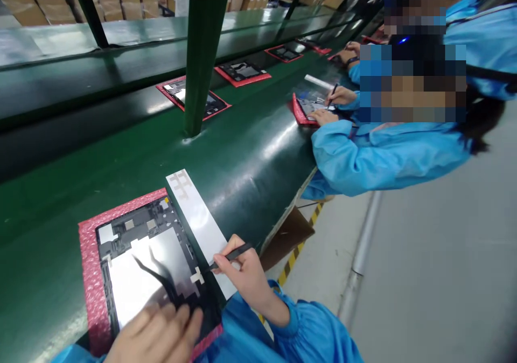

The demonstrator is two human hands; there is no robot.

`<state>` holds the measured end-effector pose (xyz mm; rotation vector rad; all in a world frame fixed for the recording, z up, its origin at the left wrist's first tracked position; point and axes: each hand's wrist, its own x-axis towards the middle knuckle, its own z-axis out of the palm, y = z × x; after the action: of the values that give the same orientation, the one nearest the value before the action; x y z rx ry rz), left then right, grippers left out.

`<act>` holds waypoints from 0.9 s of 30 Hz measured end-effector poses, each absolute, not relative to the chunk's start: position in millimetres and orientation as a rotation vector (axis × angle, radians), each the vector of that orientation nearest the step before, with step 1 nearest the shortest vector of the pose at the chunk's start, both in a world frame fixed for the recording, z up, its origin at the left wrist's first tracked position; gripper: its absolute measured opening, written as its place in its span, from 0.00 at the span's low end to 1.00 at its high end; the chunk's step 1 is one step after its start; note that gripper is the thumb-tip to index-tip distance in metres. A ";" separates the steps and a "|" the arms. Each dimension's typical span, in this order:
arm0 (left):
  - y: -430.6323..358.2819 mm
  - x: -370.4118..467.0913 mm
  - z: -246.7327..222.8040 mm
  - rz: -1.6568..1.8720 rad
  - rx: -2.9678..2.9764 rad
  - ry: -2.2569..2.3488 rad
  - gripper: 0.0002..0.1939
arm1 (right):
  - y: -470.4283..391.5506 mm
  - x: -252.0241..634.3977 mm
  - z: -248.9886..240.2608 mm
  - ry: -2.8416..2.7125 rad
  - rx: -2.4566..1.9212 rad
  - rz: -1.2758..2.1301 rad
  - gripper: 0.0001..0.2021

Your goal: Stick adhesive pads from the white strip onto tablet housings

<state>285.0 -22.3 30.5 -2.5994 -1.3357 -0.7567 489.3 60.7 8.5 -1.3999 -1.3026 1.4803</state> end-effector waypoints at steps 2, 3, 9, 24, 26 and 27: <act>-9.9 281.0 27.1 -0.675 -2.607 -1.422 0.20 | 60.8 489.6 7.4 -1.309 -1.407 1.482 0.18; -4.1 278.1 25.4 -0.623 -2.602 -1.449 0.19 | 60.8 489.6 7.8 -1.308 -1.406 1.486 0.18; 3.1 269.6 15.1 -0.566 -2.627 -1.503 0.15 | 61.3 488.0 11.5 -1.367 -1.409 1.477 0.14; -2.1 248.6 17.6 -0.581 -2.667 -1.547 0.15 | 56.6 464.6 15.9 -1.413 -1.437 1.463 0.10; -2.4 248.0 17.2 -0.587 -2.665 -1.557 0.15 | 56.7 463.8 16.5 -1.427 -1.437 1.454 0.10; -2.4 248.3 16.9 -0.593 -2.665 -1.560 0.15 | 56.9 463.9 17.0 -1.438 -1.438 1.444 0.10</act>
<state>248.3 -2.4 16.9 -2.6648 -1.5603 -0.5933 463.9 56.9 17.0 -1.4383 -1.4377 1.4436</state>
